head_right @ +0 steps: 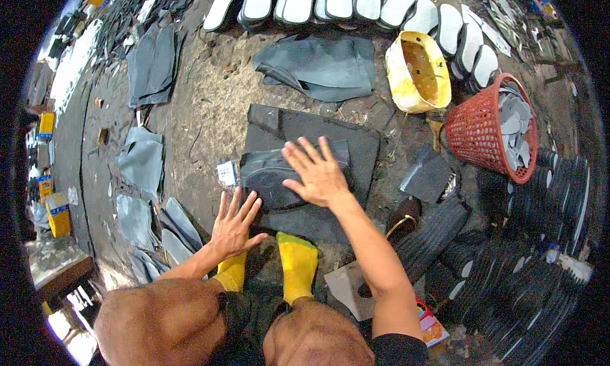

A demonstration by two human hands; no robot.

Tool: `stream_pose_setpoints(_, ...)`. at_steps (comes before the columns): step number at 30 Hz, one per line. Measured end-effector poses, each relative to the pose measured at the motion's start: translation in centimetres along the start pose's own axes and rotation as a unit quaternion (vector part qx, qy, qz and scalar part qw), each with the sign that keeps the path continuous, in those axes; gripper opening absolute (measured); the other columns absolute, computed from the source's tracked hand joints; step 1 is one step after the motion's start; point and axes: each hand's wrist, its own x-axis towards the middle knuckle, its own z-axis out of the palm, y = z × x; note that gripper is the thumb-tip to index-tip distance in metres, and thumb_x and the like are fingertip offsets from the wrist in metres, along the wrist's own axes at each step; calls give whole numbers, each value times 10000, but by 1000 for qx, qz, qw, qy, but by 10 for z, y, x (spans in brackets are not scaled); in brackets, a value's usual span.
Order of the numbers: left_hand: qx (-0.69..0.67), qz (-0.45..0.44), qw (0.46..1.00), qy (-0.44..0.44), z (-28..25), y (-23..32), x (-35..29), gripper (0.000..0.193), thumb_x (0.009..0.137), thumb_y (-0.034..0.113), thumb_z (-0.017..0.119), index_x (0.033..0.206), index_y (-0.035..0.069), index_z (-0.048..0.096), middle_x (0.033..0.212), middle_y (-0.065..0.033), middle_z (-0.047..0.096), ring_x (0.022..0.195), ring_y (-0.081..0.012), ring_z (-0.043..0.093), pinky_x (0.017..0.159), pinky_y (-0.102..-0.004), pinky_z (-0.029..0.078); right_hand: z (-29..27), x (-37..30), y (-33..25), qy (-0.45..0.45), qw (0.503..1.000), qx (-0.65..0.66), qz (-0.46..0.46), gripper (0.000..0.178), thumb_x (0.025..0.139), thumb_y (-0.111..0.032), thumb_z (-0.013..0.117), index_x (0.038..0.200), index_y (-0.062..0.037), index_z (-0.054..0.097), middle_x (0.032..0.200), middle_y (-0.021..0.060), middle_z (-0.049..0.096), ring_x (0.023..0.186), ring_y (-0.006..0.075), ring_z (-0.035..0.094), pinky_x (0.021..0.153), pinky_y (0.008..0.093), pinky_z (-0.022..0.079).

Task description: The person sits on the floor and repeatedly picks up a white slipper sole and a black rubber sheet, aligns the sheet over the sole, and places the assembled unit into a row. The person handles the items one at a time and continues the cycle throughout the clip.

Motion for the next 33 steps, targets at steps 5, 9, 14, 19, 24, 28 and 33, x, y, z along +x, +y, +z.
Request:
stream_pose_setpoints(5,10,-5,1000,-10,-11,1,4,865,895,657,580,1551,119,415,1654,-83,311,1543,-432,168,1241,-627,75,-17,-7,20,-32,980,-77,180,797,949,-680,472,1586,-212,375,1669,14,300,1549,280,225,1226,659,15)
stream_pose_setpoints(9,-71,11,997,42,-23,-6,14,638,910,477,684,1426,118,580,1525,-93,514,1509,-418,284,1234,-617,150,-30,-8,40,-72,958,119,250,693,1045,-528,419,1629,-192,254,1704,40,195,1578,303,98,1219,636,-68)
stream_pose_setpoints(14,-389,-290,853,194,-17,-9,44,529,878,169,781,1358,28,607,1149,-139,695,1049,-256,655,908,-385,519,-35,-44,42,254,776,382,432,396,1013,-230,607,1360,-41,578,1197,161,688,1068,216,668,944,362,493)
stream_pose_setpoints(19,-669,-381,627,118,-16,-9,52,681,865,10,753,1482,43,466,1130,-110,679,986,-180,677,822,-343,562,-39,-70,5,141,616,517,577,368,898,-309,774,1169,-71,699,955,9,677,846,145,627,742,336,507)
stream_pose_setpoints(24,-915,-203,289,194,-62,-38,48,473,917,29,703,1355,81,531,1095,-76,693,989,-226,700,872,-372,582,-87,-41,-36,169,419,766,457,249,939,-302,716,1120,-144,649,1075,-11,693,963,160,660,773,387,531)
stream_pose_setpoints(28,-906,-168,367,130,-93,14,56,454,947,91,718,1348,75,505,1221,-93,686,1101,-239,684,979,-394,553,-107,4,-103,266,458,766,365,223,981,-194,661,1167,-79,618,1091,31,701,934,171,710,730,347,601)
stream_pose_setpoints(33,-845,-181,482,143,-123,19,66,427,972,128,708,1368,105,549,1137,-21,728,983,-118,693,824,-310,575,-131,25,-127,288,363,815,348,297,936,-146,730,1197,-47,631,1099,73,705,930,176,707,783,378,607)
